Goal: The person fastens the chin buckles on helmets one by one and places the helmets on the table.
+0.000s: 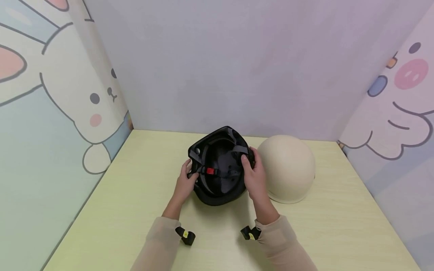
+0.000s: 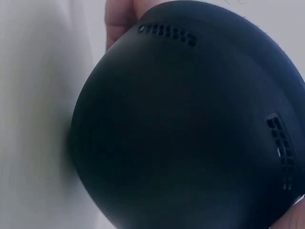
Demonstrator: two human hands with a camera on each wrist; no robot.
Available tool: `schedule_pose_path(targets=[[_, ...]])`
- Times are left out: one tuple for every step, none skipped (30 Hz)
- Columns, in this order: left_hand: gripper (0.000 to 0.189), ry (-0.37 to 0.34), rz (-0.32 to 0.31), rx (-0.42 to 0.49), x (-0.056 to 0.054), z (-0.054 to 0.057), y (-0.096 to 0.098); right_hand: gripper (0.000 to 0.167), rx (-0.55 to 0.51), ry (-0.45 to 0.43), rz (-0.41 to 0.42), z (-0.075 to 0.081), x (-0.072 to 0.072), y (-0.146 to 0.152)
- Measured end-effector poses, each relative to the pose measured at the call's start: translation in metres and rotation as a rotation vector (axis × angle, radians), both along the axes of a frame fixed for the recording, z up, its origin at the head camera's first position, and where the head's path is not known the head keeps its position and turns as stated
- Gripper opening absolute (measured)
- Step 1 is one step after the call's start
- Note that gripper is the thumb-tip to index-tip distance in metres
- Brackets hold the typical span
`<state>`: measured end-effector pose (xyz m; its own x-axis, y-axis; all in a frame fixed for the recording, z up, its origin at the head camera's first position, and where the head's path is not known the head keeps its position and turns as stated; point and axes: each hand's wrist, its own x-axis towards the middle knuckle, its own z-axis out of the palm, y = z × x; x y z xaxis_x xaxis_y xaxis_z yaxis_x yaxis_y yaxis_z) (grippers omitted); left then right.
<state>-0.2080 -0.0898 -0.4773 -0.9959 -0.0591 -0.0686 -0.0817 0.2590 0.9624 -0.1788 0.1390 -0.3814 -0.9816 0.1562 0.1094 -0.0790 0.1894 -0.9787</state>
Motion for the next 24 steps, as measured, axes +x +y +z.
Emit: schedule_pose_path(targets=[[0.065, -0.003, 0.0, -0.002, -0.001, -0.002, 0.001, 0.055, 0.017, -0.001, -0.003, 0.001, 0.0, -0.001], [0.065, -0.005, 0.0, -0.007, -0.002, -0.003, 0.001, 0.055, 0.035, 0.001, -0.005, 0.002, 0.0, -0.001], [0.064, -0.008, -0.002, -0.012, -0.002, -0.005, 0.002, 0.056, 0.054, 0.005, -0.006, 0.003, 0.0, -0.002], [0.064, -0.01, -0.002, -0.019, -0.003, -0.006, 0.003, 0.056, 0.074, 0.012, -0.007, 0.004, 0.0, -0.003], [0.063, -0.014, -0.004, -0.025, -0.003, -0.008, 0.004, 0.056, 0.097, 0.02, -0.01, 0.005, 0.0, -0.004], [0.063, -0.016, -0.007, -0.037, -0.004, -0.009, 0.004, 0.055, 0.118, 0.037, -0.01, 0.006, 0.0, -0.005], [0.062, -0.017, -0.014, -0.054, -0.004, -0.011, 0.005, 0.055, 0.138, 0.053, -0.009, 0.008, 0.001, -0.005], [0.062, -0.014, -0.019, -0.069, -0.004, -0.012, 0.006, 0.055, 0.163, 0.067, -0.006, 0.009, 0.001, -0.006], [0.062, -0.009, -0.024, -0.086, -0.005, -0.014, 0.006, 0.055, 0.185, 0.081, -0.002, 0.01, 0.001, -0.007], [0.061, -0.002, -0.027, -0.103, -0.006, -0.015, 0.006, 0.055, 0.211, 0.092, 0.004, 0.011, 0.001, -0.008], [0.061, 0.007, -0.028, -0.121, -0.006, -0.016, 0.006, 0.055, 0.234, 0.104, 0.011, 0.012, 0.001, -0.01], [0.061, 0.017, -0.027, -0.143, -0.007, -0.017, 0.006, 0.055, 0.253, 0.114, 0.021, 0.013, 0.002, -0.011], [0.06, 0.027, -0.026, -0.158, -0.007, -0.018, 0.005, 0.056, 0.27, 0.12, 0.03, 0.013, 0.002, -0.012], [0.059, 0.035, -0.022, -0.171, -0.007, -0.018, 0.005, 0.056, 0.287, 0.123, 0.036, 0.014, 0.002, -0.013], [0.059, 0.047, -0.023, -0.186, -0.008, -0.019, 0.004, 0.056, 0.299, 0.126, 0.042, 0.014, 0.003, -0.014], [0.058, 0.055, -0.022, -0.195, -0.008, -0.019, 0.004, 0.056, 0.311, 0.127, 0.046, 0.014, 0.003, -0.015], [0.057, 0.061, -0.025, -0.203, -0.008, -0.019, 0.003, 0.057, 0.32, 0.126, 0.048, 0.013, 0.003, -0.015], [0.057, 0.066, -0.03, -0.208, -0.008, -0.018, 0.003, 0.057, 0.328, 0.126, 0.05, 0.012, 0.003, -0.015], [0.056, 0.07, -0.035, -0.206, -0.008, -0.018, 0.003, 0.057, 0.332, 0.127, 0.049, 0.012, 0.003, -0.016], [0.056, 0.075, -0.041, -0.209, -0.008, -0.019, 0.002, 0.057, 0.334, 0.13, 0.049, 0.011, 0.003, -0.016], [0.055, 0.079, -0.047, -0.211, -0.008, -0.019, 0.002, 0.057, 0.335, 0.133, 0.048, 0.01, 0.003, -0.016], [0.055, 0.077, -0.05, -0.209, -0.008, -0.019, 0.002, 0.057, 0.329, 0.133, 0.046, 0.01, 0.003, -0.016], [0.055, 0.077, -0.054, -0.209, -0.007, -0.019, 0.001, 0.056, 0.322, 0.136, 0.042, 0.009, 0.003, -0.016], [0.055, 0.078, -0.056, -0.206, -0.007, -0.019, 0.001, 0.056, 0.316, 0.142, 0.039, 0.008, 0.003, -0.016]])
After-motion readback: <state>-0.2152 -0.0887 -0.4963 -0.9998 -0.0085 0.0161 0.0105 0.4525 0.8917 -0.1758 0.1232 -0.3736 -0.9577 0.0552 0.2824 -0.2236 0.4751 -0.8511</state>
